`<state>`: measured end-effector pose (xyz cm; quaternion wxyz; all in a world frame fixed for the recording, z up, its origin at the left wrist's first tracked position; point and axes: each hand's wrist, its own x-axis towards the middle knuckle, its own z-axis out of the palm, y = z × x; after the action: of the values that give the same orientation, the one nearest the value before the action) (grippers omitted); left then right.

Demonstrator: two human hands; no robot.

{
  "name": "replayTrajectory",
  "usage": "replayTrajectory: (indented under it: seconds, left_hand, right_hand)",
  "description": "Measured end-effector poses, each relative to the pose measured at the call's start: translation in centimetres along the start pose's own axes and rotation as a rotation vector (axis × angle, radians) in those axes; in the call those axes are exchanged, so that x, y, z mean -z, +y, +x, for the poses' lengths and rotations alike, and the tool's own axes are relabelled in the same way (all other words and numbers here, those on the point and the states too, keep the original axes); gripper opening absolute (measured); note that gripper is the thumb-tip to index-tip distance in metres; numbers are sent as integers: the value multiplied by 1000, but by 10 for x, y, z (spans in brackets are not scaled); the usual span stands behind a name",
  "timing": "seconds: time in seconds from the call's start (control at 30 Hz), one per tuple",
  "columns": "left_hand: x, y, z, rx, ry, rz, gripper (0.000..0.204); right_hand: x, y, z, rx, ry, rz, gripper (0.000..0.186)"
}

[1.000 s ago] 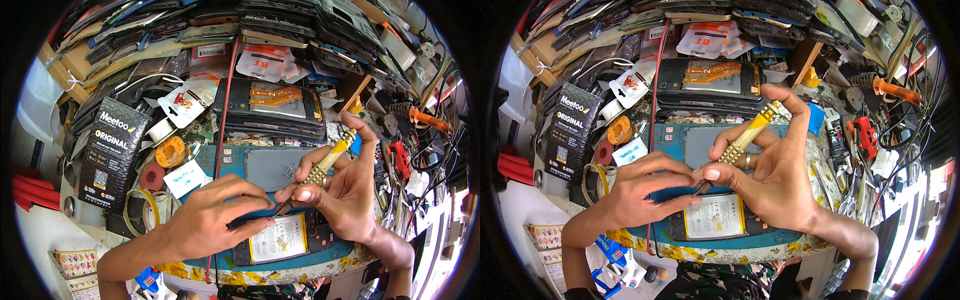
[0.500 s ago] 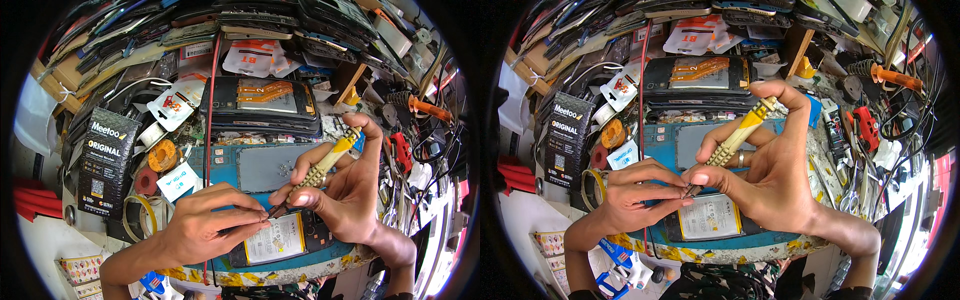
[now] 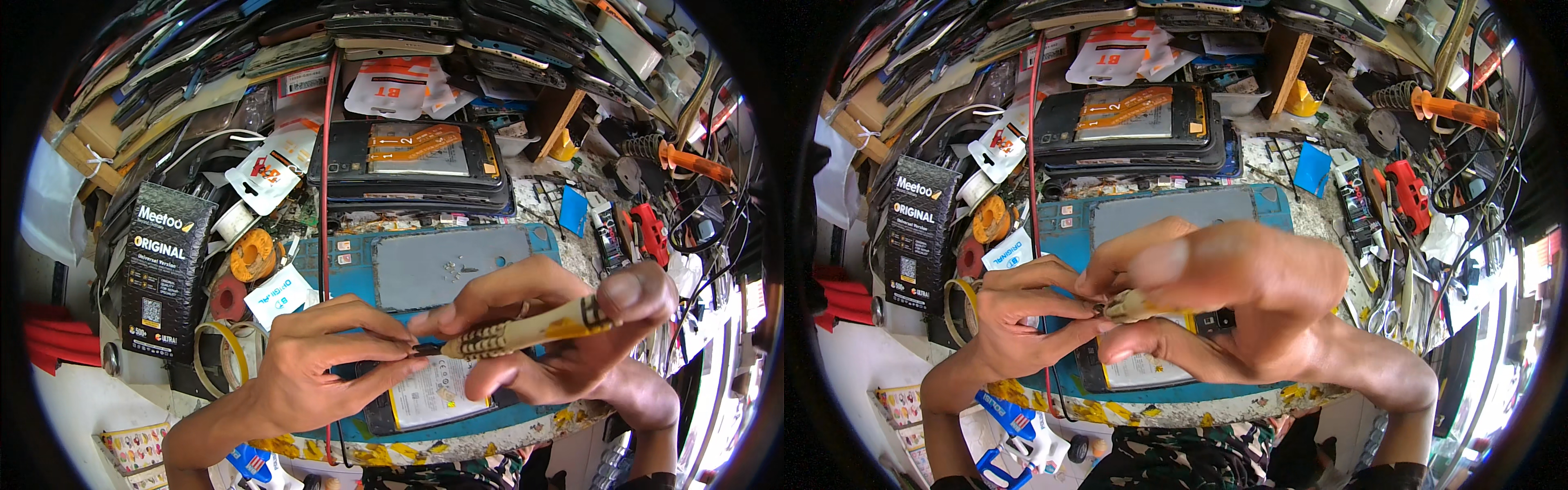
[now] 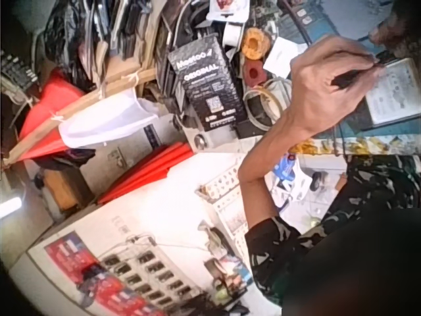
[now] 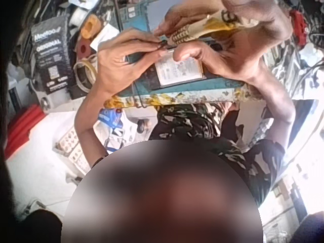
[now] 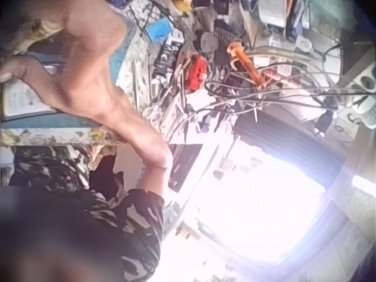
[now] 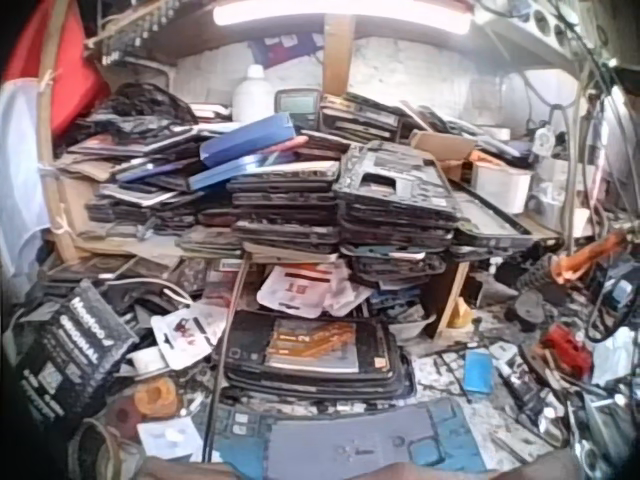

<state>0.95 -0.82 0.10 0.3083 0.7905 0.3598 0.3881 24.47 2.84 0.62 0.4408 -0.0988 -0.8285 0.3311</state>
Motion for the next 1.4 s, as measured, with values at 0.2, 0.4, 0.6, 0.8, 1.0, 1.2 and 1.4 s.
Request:
replayTrajectory:
  seconds: [0.2,0.4,0.6,0.8,1.0,1.2,1.4]
  left_hand:
    - [3,6,3,16,-61,76,30]
    - [5,8,4,-131,-219,166,56]
    - [-15,17,-6,-371,-573,310,70]
    - [-23,22,-3,-269,-768,461,94]
    - [-23,21,1,-211,-779,451,98]
    - [-24,22,0,-186,-783,444,98]
    - [-24,20,-1,-183,-752,404,96]
  right_hand:
    - [4,-6,5,-40,78,69,84]
    - [28,-22,-11,-202,57,31,96]
    - [41,-29,-40,-240,4,-28,90]
    - [41,-38,-44,-316,-20,-153,82]
    - [39,-39,-40,-324,-33,-217,77]
    - [36,-39,-43,-371,-18,-218,77]
    - [38,-36,-45,-369,-79,-114,88]
